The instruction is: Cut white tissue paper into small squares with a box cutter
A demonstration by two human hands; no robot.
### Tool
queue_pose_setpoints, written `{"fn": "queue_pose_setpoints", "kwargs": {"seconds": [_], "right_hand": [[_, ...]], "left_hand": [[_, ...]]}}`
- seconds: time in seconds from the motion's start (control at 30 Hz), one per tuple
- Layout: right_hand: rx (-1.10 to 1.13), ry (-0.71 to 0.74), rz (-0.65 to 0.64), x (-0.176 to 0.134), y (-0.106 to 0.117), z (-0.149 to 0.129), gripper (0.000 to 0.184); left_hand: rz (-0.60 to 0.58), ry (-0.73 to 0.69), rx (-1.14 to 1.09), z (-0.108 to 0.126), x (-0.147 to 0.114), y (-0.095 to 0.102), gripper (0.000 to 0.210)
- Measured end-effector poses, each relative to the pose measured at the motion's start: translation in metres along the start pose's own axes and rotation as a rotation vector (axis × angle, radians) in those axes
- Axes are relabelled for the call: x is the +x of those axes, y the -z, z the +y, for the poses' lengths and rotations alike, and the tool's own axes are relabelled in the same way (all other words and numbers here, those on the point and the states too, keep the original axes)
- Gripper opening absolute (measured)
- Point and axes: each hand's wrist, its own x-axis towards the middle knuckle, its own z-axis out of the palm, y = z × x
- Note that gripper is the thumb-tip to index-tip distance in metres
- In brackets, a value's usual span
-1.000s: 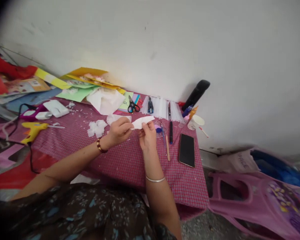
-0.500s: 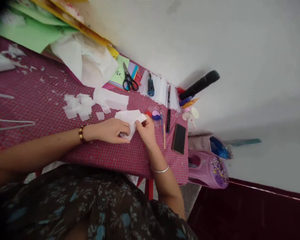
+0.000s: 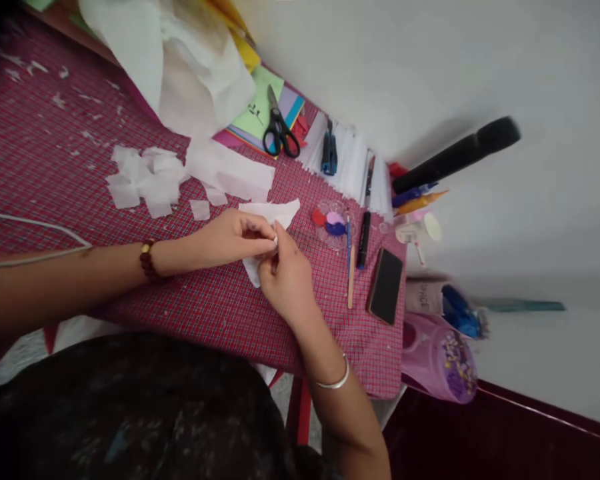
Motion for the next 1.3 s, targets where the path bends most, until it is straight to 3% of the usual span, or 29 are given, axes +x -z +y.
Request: {"fn": "queue_pose_setpoints", "kwargs": {"seconds": [0.2, 0.3, 0.43, 0.53, 0.83, 1.07, 1.3], "right_hand": [[-0.048, 0.023, -0.040, 0.003, -0.003, 0.004, 0.066], [0.067, 0.048, -0.029, 0.004, 0.003, 0.003, 0.062], [0.201, 0.064, 0.136, 0.008, 0.010, -0.001, 0.021], [0.168, 0.089, 0.140, 0.010, 0.011, -0.002, 0.005], [0.161, 0.068, 0.125, 0.012, 0.011, -0.001, 0.006], [0.229, 0.040, 0.034, 0.009, 0.011, -0.002, 0.004], [0.245, 0.037, 0.051, 0.010, 0.012, 0.003, 0.002]], "left_hand": [[0.067, -0.031, 0.009, -0.006, 0.001, -0.001, 0.018], [0.061, -0.029, -0.018, -0.003, 0.002, 0.001, 0.016], [0.045, 0.043, -0.020, 0.001, 0.002, 0.003, 0.013], [0.014, 0.064, -0.014, 0.003, 0.000, 0.004, 0.011], [-0.060, 0.142, -0.065, 0.009, 0.000, 0.005, 0.011], [-0.026, 0.130, -0.039, 0.012, -0.001, 0.006, 0.011], [-0.060, 0.193, -0.071, 0.016, -0.002, 0.006, 0.017]]}}
